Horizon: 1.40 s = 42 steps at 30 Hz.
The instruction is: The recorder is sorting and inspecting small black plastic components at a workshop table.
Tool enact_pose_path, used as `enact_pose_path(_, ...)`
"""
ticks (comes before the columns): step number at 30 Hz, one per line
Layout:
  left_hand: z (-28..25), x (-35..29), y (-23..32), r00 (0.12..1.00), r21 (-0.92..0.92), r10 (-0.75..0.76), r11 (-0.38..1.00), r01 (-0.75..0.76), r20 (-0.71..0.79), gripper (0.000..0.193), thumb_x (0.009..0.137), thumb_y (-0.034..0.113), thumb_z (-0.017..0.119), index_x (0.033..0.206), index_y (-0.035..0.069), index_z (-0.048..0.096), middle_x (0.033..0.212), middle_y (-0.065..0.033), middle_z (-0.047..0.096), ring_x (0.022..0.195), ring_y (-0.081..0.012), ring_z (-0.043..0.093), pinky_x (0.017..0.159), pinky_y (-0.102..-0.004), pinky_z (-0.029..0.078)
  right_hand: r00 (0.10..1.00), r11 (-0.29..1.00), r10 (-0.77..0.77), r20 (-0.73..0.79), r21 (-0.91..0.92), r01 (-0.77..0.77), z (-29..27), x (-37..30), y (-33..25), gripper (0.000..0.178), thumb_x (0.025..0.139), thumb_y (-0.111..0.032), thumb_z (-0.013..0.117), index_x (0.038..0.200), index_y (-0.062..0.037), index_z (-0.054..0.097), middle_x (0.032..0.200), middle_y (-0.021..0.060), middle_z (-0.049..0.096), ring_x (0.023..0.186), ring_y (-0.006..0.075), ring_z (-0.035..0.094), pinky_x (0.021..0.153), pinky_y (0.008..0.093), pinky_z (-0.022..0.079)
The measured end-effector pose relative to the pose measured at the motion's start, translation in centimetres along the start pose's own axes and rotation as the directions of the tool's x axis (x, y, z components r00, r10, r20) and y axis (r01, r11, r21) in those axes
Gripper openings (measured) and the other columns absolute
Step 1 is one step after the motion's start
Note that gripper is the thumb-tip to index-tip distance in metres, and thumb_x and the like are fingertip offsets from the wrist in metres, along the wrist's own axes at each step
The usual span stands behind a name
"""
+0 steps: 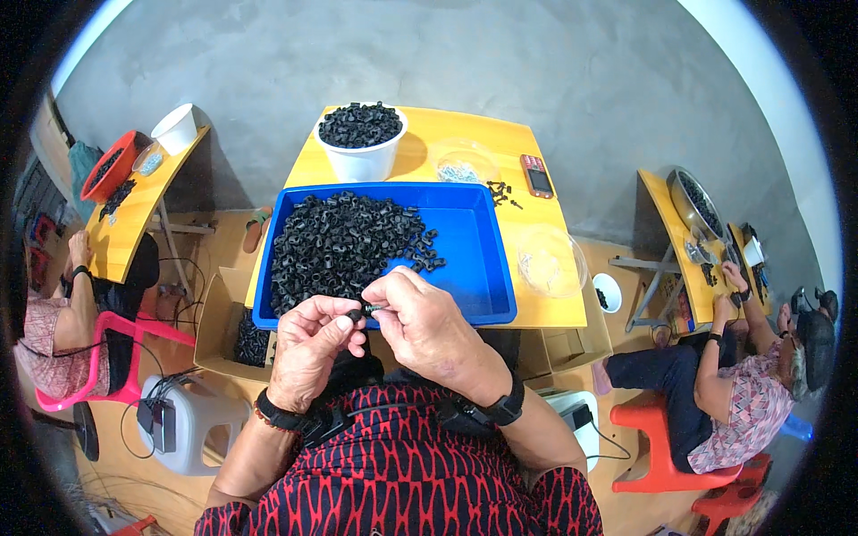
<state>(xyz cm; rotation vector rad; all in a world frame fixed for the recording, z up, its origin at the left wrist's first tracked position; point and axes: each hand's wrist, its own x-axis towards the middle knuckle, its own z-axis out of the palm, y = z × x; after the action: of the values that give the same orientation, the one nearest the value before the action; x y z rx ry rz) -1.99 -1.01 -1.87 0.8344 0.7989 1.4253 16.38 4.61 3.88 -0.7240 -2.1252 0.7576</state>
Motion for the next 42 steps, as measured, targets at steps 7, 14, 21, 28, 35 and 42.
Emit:
enact_pose_path(7,-0.1,0.1,0.0,1.000,0.000,-0.024,1.000,0.024,0.000,0.019,0.094,0.002,0.063,0.113,-0.004,0.062,0.098,-0.0148,0.070,0.080,-0.0176,0.069,0.070,-0.0307,0.061,0.999,1.000,0.014,-0.033,0.015,-0.013,0.3,-0.4,0.0,0.027,0.083,0.009,0.062,0.108,0.0014,0.059,0.094,0.0167,0.061,0.083,0.0315,0.065,0.070,0.0368,0.054)
enact_pose_path(14,0.0,0.1,0.0,1.000,-0.011,-0.020,1.000,0.020,0.018,0.019,0.095,0.004,0.064,0.112,-0.003,0.062,0.098,-0.0143,0.070,0.080,-0.0174,0.069,0.071,-0.0310,0.061,0.998,0.994,0.058,-0.009,0.093,-0.056,0.1,-0.8,1.1,0.025,0.087,0.005,0.064,0.112,0.0024,0.063,0.093,0.0118,0.064,0.080,0.0191,0.065,0.071,0.0314,0.054)
enact_pose_path(21,0.1,0.1,0.1,0.999,-0.037,-0.032,0.999,0.033,0.026,0.019,0.095,0.004,0.063,0.113,-0.002,0.061,0.098,-0.0125,0.070,0.081,-0.0167,0.069,0.070,-0.0310,0.060,0.954,0.767,0.296,0.044,0.584,-0.265,0.9,-1.3,1.8,0.018,0.095,0.000,0.063,0.113,0.0015,0.065,0.101,0.0090,0.070,0.088,0.0110,0.068,0.076,0.0242,0.058)
enact_pose_path(28,0.3,0.1,0.5,1.000,-0.071,-0.002,0.997,0.003,0.005,0.019,0.097,0.002,0.059,0.116,0.000,0.059,0.093,-0.0101,0.069,0.080,-0.0143,0.068,0.070,-0.0290,0.061,0.948,0.718,0.303,0.101,0.629,-0.296,1.0,-1.5,2.0,0.017,0.095,0.000,0.062,0.112,0.0028,0.064,0.101,0.0125,0.072,0.084,0.0127,0.069,0.076,0.0259,0.058)
enact_pose_path(35,0.4,0.1,1.0,1.000,-0.107,0.014,0.994,-0.014,-0.004,0.017,0.096,0.008,0.063,0.111,0.002,0.057,0.098,-0.0124,0.069,0.086,-0.0218,0.071,0.074,-0.0342,0.060,0.946,0.539,0.317,0.065,0.808,-0.236,1.1,-1.6,2.3,0.015,0.096,0.001,0.059,0.110,0.0036,0.065,0.098,0.0131,0.071,0.083,0.0149,0.069,0.074,0.0261,0.058)
enact_pose_path(42,-0.2,0.2,0.7,0.999,-0.113,0.049,0.992,-0.050,-0.012,0.016,0.093,0.006,0.066,0.106,0.003,0.059,0.091,-0.0082,0.067,0.081,-0.0179,0.069,0.073,-0.0330,0.059,0.949,0.456,0.302,0.084,0.862,-0.222,1.1,-1.8,2.7,0.016,0.093,0.003,0.063,0.109,0.0038,0.067,0.095,0.0117,0.069,0.080,0.0147,0.068,0.069,0.0252,0.056)
